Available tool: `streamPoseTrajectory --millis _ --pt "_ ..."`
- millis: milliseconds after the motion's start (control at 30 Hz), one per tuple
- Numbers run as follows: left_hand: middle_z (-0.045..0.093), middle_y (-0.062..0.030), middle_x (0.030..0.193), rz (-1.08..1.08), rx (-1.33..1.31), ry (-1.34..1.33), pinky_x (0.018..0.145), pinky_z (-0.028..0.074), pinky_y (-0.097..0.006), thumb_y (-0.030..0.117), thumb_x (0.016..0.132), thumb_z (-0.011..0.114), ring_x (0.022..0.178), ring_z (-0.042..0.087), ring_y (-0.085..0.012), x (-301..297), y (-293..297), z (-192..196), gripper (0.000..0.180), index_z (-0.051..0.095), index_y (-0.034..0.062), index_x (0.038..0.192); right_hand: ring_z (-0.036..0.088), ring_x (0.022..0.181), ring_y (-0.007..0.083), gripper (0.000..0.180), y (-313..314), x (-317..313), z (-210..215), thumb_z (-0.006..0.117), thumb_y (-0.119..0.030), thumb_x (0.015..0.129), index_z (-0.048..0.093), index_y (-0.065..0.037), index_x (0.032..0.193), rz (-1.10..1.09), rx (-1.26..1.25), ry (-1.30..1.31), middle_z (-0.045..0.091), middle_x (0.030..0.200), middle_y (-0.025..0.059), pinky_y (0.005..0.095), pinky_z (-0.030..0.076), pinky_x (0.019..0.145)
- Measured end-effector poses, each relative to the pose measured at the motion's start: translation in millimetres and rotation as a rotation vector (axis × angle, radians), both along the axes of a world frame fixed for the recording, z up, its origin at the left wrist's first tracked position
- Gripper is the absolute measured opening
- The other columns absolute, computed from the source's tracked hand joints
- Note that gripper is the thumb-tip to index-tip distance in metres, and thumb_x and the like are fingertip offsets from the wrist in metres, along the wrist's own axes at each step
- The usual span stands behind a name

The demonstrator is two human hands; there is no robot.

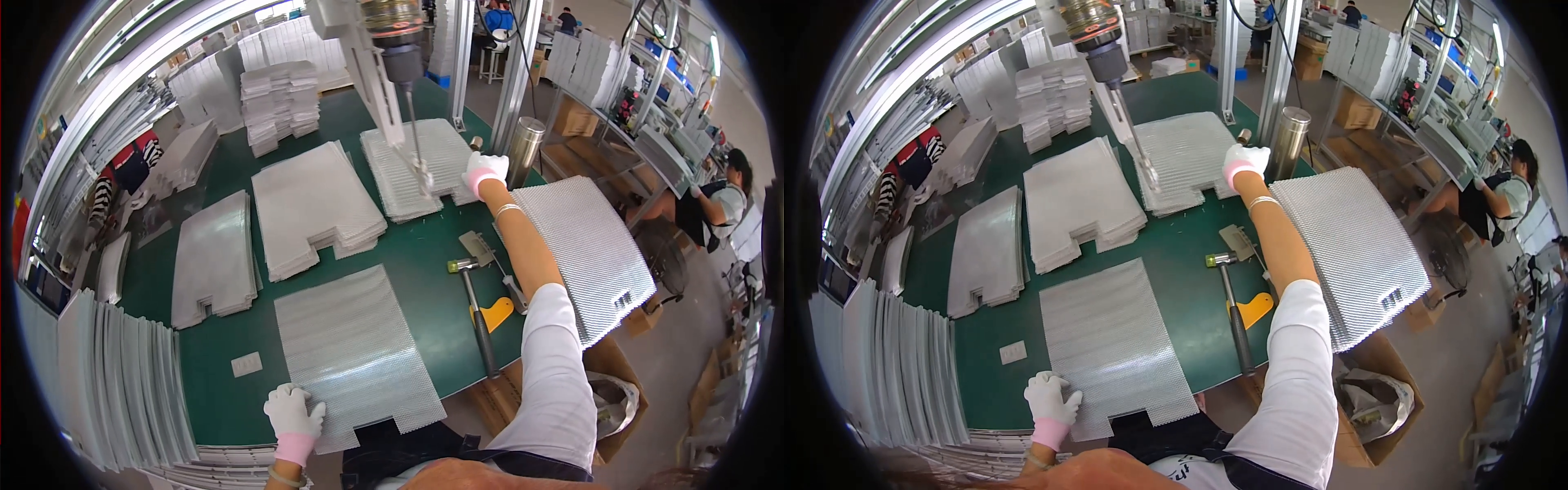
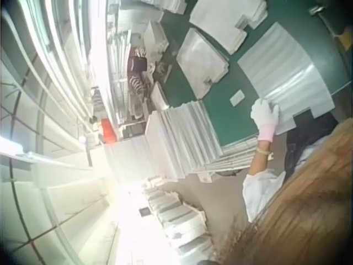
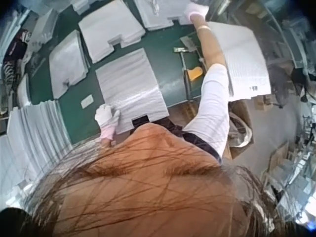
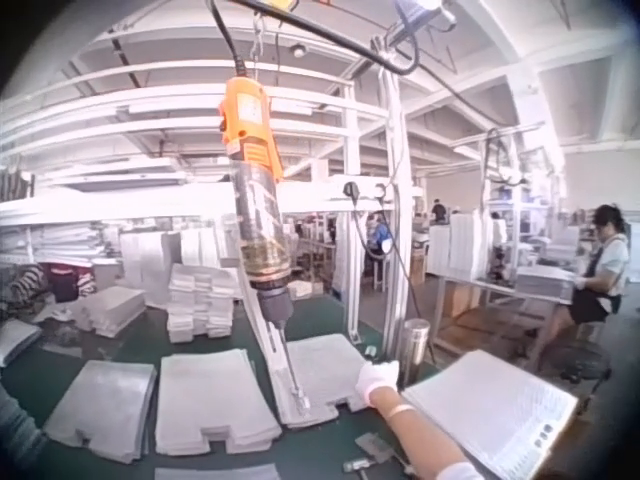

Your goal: Assembling frames onto mesh air filters using a pneumatic drill and manual tools.

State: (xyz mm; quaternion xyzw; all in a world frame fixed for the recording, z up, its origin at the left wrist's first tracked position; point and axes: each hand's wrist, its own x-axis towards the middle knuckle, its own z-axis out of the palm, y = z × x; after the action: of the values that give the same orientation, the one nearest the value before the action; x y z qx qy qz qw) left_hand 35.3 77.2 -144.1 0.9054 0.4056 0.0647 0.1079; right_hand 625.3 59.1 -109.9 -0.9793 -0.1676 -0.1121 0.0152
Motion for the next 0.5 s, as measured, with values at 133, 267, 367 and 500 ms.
streamPoseTrajectory --millis 133,267,367,500 --pt "0.054 -0.0098 0.103 0.008 0.068 0.013 0.086 0.036 -0.041 0.025 0.065 0.075 0.101 0.048 -0.028 -10 -4 12 0.029 0.064 0.0079 0.086 0.059 0.106 0.0272 0.061 11 -50 33 0.063 -0.051 0.074 0.055 -0.006 0.116 0.165 -0.103 0.076 0.065 0.108 0.0119 0.0397 0.038 0.09" --pt "0.057 -0.0111 0.097 -0.247 0.17 0.14 0.08 0.038 -0.042 0.024 0.07 0.068 0.097 0.051 -0.0287 6 -3 30 0.024 0.064 0.008 0.087 0.053 0.116 0.0291 0.076 2 -49 30 0.063 -0.058 0.07 0.054 -0.006 0.125 0.217 -0.206 0.269 0.058 0.124 0.012 0.0408 0.034 0.098" --pt "0.058 -0.0109 0.094 -0.414 0.153 0.447 0.077 0.04 -0.042 0.029 0.075 0.062 0.094 0.054 -0.0287 21 6 47 0.024 0.066 0.0095 0.088 0.056 0.112 0.0268 0.07 0 -39 29 0.063 -0.057 0.07 0.058 -0.008 0.12 0.225 -0.125 0.354 0.061 0.119 0.0103 0.0412 0.036 0.096" --pt "0.059 -0.0121 0.085 -0.661 0.195 0.696 0.071 0.04 -0.042 0.037 0.078 0.056 0.085 0.056 -0.0277 50 29 67 0.029 0.068 0.0117 0.082 0.056 0.113 0.027 0.072 -2 -31 38 0.064 -0.05 0.07 0.051 -0.007 0.126 0.245 -0.023 0.424 0.06 0.121 0.0093 0.042 0.038 0.095"
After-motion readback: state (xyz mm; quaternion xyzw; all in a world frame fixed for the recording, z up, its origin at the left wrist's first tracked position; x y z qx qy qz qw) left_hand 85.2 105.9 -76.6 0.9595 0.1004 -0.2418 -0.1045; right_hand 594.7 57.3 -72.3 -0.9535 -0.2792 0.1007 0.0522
